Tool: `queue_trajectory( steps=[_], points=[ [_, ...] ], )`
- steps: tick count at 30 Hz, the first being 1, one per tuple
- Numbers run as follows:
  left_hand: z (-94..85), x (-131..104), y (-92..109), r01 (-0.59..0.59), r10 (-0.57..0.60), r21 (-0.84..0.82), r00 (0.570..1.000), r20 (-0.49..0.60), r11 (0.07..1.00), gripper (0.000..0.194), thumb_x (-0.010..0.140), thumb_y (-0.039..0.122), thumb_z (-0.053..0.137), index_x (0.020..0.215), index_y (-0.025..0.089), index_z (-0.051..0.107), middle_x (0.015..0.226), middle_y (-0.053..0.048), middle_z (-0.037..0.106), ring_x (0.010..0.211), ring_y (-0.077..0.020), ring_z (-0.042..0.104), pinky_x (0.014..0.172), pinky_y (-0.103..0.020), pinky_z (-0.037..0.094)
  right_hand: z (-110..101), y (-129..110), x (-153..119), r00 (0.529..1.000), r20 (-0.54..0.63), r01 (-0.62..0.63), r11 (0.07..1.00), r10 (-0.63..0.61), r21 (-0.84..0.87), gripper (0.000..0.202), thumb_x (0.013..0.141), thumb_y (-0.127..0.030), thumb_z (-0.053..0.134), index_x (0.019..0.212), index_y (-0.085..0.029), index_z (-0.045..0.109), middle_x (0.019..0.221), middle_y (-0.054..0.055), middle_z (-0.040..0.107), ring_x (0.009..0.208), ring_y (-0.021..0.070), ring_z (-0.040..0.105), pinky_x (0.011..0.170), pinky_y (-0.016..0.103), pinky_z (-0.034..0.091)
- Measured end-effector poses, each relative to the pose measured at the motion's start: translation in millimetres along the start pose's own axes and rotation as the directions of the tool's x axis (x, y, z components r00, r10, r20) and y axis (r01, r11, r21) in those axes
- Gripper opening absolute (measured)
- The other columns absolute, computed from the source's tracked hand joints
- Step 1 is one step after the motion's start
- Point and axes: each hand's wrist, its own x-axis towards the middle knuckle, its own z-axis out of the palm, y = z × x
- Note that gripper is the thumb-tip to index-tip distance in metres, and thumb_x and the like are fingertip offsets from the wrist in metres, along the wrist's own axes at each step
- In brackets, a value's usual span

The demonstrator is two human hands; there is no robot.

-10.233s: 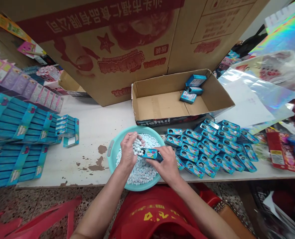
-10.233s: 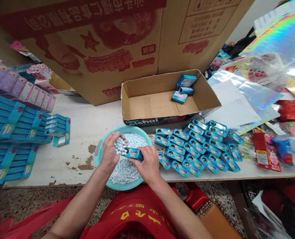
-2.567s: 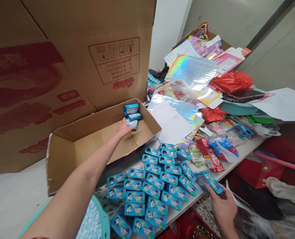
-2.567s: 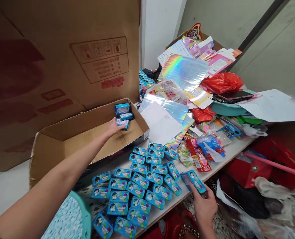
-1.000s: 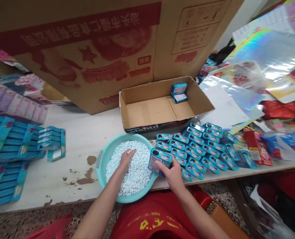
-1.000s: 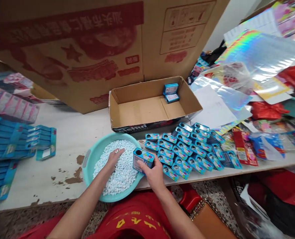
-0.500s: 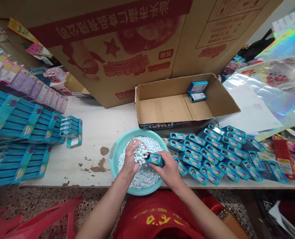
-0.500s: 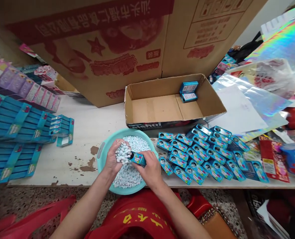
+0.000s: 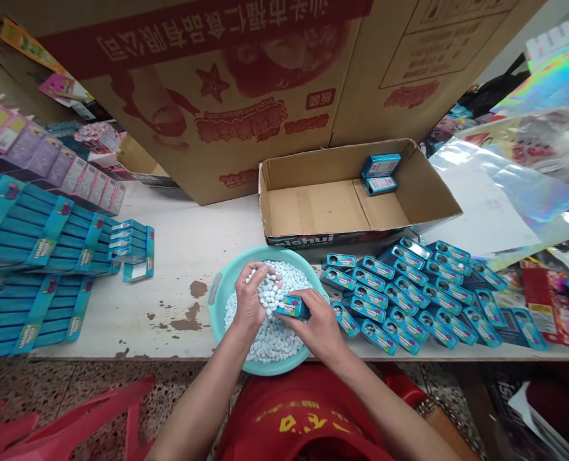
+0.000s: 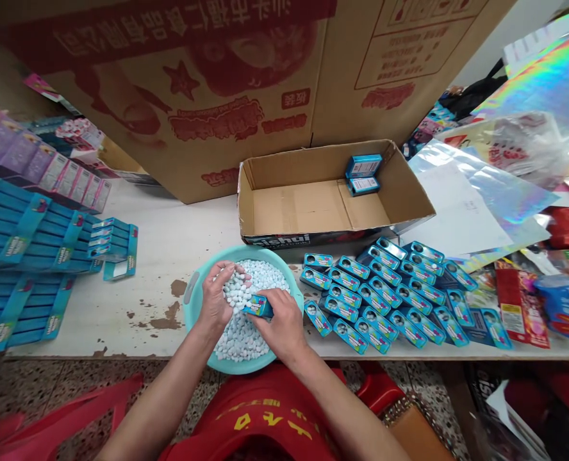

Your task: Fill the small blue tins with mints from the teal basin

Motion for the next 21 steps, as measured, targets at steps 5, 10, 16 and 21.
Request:
queue_trajectory(
  steps=[5,10,16,21],
  points=[
    [1.3,1,0,-0.035,0.035,0.041,0.999,0.009,0.999,0.024,0.069,0.031,0.071,0.076,0.017,0.053,0.066,0.002,0.061,0.058,-0.0138,0.063,0.051,-0.022,0.049,0,0,2,0.999,-0.003,-0.039,0.999,0.039,0.013,0.034,0.069,-0.024,0.075,0.100,-0.022,0.060,0.097,0.005,0.066,0.093,0.0242,0.061,0.079,0.037,0.046],
    [5.9,-1,-2,-0.106,0.103,0.072,0.994,0.036,0.992,0.022,0.070,0.030,0.070,0.074,0.016,0.053,0.062,0.002,0.060,0.056,-0.0128,0.062,0.051,-0.021,0.046,0,1,3,0.999,0.012,-0.034,0.999,0.034,0.014,0.031,0.071,-0.025,0.073,0.099,-0.022,0.061,0.097,0.005,0.067,0.094,0.0244,0.061,0.079,0.037,0.046],
    [11.5,-4,-1,-0.165,0.162,0.107,0.986,0.038,0.980,0.021,0.071,0.031,0.069,0.073,0.016,0.054,0.060,0.002,0.059,0.053,-0.0112,0.059,0.055,-0.022,0.046,-5,-4,3,0.998,-0.019,-0.054,0.997,0.055,0.047,0.029,0.072,-0.025,0.071,0.099,-0.022,0.060,0.096,0.006,0.066,0.093,0.0244,0.061,0.080,0.037,0.047],
    [13.9,-8,0,-0.175,0.174,0.111,0.985,0.016,0.978,0.022,0.070,0.032,0.070,0.072,0.016,0.054,0.062,0.002,0.058,0.054,-0.0117,0.059,0.053,-0.022,0.046,-8,-7,2,0.998,-0.036,-0.054,0.996,0.057,0.074,0.028,0.073,-0.027,0.071,0.099,-0.022,0.061,0.097,0.005,0.066,0.093,0.0239,0.061,0.081,0.037,0.047]
  ],
)
